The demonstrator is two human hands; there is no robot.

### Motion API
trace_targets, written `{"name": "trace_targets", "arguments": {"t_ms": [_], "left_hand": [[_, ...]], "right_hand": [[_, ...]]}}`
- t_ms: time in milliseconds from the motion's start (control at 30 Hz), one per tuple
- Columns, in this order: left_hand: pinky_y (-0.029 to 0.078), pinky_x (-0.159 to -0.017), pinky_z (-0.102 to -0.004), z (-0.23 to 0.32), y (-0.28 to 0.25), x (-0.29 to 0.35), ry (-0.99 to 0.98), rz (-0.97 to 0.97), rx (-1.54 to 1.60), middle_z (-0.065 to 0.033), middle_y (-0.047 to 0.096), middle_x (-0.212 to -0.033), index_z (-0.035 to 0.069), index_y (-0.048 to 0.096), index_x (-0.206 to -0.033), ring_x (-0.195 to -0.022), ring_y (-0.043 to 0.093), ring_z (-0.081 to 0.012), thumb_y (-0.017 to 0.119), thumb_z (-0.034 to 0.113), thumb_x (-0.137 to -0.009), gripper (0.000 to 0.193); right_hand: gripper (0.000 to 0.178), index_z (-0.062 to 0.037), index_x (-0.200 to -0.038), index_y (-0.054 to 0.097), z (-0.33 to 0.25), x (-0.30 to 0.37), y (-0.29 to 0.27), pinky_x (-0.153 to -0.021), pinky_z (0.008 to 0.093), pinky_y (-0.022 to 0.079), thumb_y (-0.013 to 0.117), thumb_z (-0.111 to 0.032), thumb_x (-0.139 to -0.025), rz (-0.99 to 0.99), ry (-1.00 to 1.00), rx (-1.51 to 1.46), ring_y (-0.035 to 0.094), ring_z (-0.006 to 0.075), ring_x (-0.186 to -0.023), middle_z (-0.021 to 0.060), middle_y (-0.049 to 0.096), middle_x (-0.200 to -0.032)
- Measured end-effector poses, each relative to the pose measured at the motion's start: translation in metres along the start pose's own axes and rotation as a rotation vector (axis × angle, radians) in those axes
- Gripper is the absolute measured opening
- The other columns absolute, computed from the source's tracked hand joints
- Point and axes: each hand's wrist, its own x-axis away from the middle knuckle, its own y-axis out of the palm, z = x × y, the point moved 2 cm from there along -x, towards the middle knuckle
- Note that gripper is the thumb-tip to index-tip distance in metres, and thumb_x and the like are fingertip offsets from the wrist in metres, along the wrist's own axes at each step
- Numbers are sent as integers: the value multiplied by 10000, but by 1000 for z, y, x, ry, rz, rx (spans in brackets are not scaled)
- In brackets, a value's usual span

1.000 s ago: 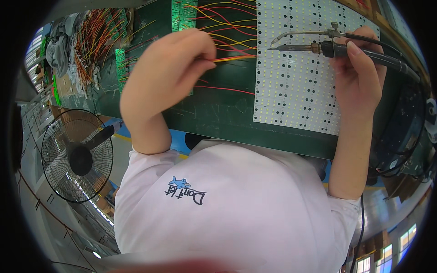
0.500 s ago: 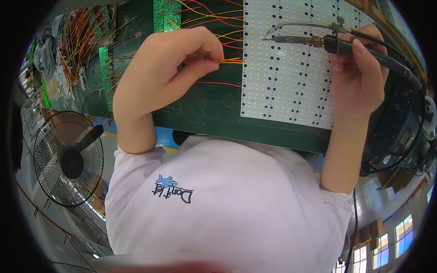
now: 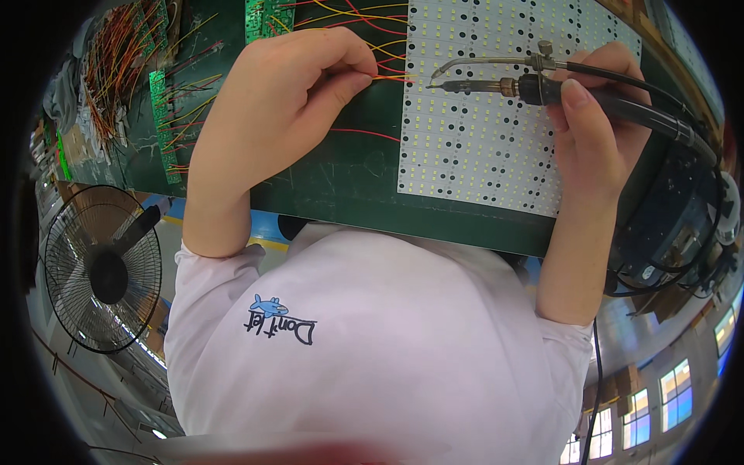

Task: The person solders red and yellow wires to an LED circuit board using a soldering iron.

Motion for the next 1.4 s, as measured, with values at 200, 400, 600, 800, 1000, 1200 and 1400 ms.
{"name": "trace_targets", "arguments": {"t_ms": [200, 400, 600, 800, 1000, 1200, 1400], "left_hand": [[509, -617, -333, 4, -7, 4, -329, -32, 282, -85, 657, -789, 49, 689, -965, -671, 625, -246, 784, 81, -806, 188], [516, -685, -214, -13, -19, 5, -348, -108, 905, -38, 660, -932, -17, 613, -1041, -803, 618, -62, 635, 50, -1016, 75], [518, -645, -232, -1, -43, -11, -445, -257, 768, -32, 660, -866, -21, 627, -1035, -746, 615, -80, 647, 36, -997, 71], [511, -589, -275, 18, -28, -4, -258, -151, 355, -102, 691, -747, -51, 668, -970, -641, 637, -136, 688, 15, -914, 89], [520, -605, -280, 22, -26, -3, -255, -139, 265, -127, 697, -744, -57, 673, -973, -633, 656, -164, 703, 12, -889, 112], [543, -654, -247, 10, -28, -5, -358, -160, 472, -78, 713, -837, -35, 675, -1036, -738, 674, -115, 689, 35, -943, 117], [594, -745, -244, -11, -32, -3, -429, -168, 797, -52, 702, -954, -44, 645, -1181, -847, 694, -96, 665, 103, -1007, 229]], "right_hand": [[150, -14, -978, 561, -1, -1, 3, -593, 190, 427, 681, -36, -889, -19, -33, -7, 553, 82, -701, 78, 628, -862], [99, 10, -999, 559, -3, -4, -6, -671, 197, 466, 622, 3, -923, -51, -18, -87, 586, 116, -788, 105, 616, -909], [101, 25, -1029, 559, -1, -3, -15, -772, 224, 525, 596, 25, -935, -98, -24, -80, 630, 136, -884, 120, 624, -993], [137, 0, -1016, 568, 1, 1, -7, -764, 216, 526, 650, -5, -907, -66, -1, -38, 626, 115, -865, 95, 641, -950], [144, -2, -1012, 565, 1, 2, -1, -753, 211, 532, 656, -7, -902, -93, 6, -50, 624, 111, -846, 99, 644, -954], [95, 28, -1021, 566, 3, 2, -6, -786, 273, 513, 575, 38, -927, 30, 7, -94, 612, 160, -867, 115, 612, -949], [206, 92, -1138, 661, 7, -2, -43, -878, 329, 589, 565, 66, -958, 0, 47, -265, 715, 256, -1028, 198, 714, -1081]]}}
